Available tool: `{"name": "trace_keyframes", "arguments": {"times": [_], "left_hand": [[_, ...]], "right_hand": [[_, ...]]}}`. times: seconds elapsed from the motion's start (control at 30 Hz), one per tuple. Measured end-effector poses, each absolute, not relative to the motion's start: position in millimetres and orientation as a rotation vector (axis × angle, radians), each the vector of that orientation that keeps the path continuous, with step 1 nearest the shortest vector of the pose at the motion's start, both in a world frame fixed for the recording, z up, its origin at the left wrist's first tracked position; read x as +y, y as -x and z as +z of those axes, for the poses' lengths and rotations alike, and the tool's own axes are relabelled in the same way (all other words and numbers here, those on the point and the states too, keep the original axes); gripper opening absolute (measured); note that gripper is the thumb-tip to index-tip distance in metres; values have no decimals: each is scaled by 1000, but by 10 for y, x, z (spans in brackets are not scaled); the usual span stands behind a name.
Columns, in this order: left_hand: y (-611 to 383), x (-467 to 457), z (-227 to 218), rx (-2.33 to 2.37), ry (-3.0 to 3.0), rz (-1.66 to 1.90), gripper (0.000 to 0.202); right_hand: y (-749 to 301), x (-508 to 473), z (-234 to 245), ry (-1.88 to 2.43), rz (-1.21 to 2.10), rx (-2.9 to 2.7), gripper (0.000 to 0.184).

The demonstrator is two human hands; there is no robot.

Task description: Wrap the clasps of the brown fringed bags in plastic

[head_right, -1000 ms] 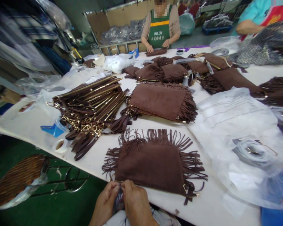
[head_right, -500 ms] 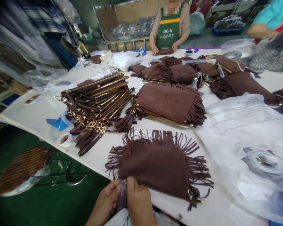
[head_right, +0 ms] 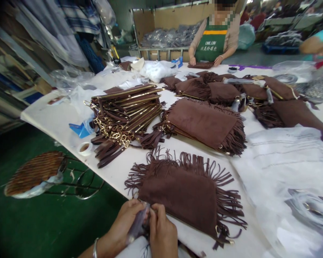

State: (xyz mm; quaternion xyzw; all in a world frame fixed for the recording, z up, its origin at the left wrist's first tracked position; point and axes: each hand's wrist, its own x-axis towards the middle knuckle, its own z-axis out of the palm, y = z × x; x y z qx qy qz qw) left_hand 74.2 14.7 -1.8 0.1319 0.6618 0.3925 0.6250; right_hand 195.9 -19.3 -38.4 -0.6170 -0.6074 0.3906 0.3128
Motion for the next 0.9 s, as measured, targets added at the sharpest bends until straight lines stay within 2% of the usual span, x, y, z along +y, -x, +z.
{"name": "trace_keyframes", "arguments": {"times": [0.17, 0.33, 0.5, 0.73, 0.9], "left_hand": [[-634, 96, -85, 1462, -351, 819, 24], [-526, 38, -212, 1469, -532, 817, 28], [-455, 16, -272, 1525, -702, 803, 23], [-447, -62, -285, 1725, -1189, 700, 30], [-444, -73, -197, 1667, -1261, 694, 27]], "right_hand": [[-1869, -295, -384, 1610, 1423, -1076, 38], [-1691, -239, -466, 1595, 1502, -875, 38], [-1659, -207, -451, 1674, 1321, -1106, 34], [-1595, -201, -435, 1774, 957, -1492, 45], [-1623, -240, -421, 1741, 775, -1672, 43]]}}
